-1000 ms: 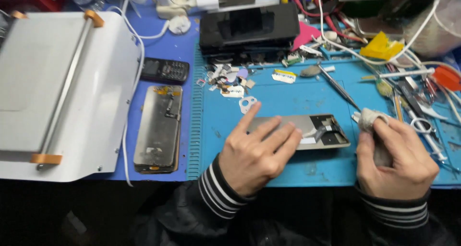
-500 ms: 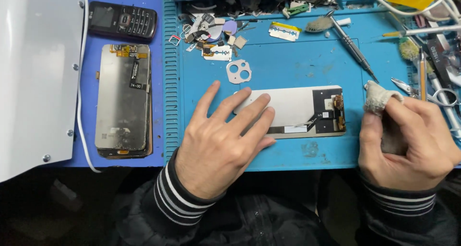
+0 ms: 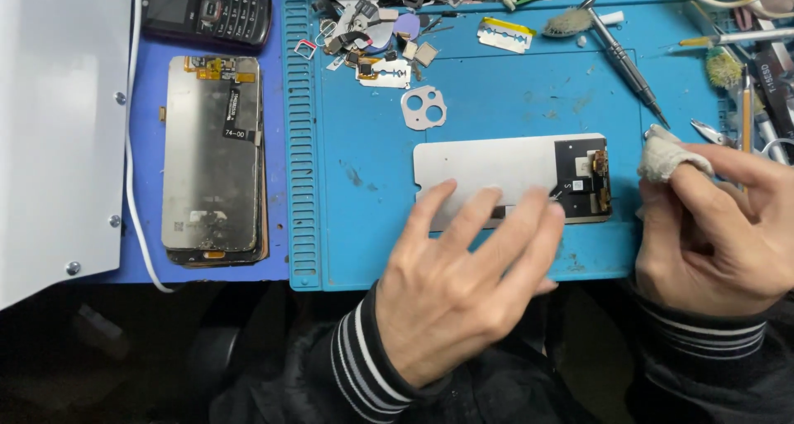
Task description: Repairing a mobile phone screen by cleaning the LCD panel and using tweezers for delicate component adjustment.
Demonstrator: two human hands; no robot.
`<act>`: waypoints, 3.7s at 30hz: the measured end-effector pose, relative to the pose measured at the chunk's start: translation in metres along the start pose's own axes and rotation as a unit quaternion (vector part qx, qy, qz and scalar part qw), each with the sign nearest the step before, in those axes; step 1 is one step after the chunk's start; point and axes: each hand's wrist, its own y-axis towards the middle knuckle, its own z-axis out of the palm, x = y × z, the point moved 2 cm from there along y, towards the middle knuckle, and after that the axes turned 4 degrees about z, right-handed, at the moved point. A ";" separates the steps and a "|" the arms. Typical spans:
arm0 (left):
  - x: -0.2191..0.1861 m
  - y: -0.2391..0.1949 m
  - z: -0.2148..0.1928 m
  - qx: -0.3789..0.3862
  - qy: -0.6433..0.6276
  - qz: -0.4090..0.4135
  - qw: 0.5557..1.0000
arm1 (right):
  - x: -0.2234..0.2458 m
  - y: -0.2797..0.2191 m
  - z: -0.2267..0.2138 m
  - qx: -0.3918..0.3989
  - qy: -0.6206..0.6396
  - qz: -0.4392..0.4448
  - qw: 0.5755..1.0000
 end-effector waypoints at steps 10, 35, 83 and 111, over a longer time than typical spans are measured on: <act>0.002 0.028 0.034 -0.113 0.078 -0.045 0.989 | -0.005 -0.001 -0.004 0.042 -0.008 -0.033 0.999; 0.153 -0.299 0.003 0.119 0.156 -0.210 0.958 | -0.020 0.002 0.002 0.150 0.047 -0.045 0.987; 0.050 -0.051 -0.033 -0.059 -0.035 0.058 0.996 | 0.060 0.062 0.042 0.135 -0.427 -0.186 0.875; 0.053 -0.058 -0.011 -0.041 0.005 0.099 0.994 | 0.052 0.025 0.072 0.298 -0.139 -0.191 0.925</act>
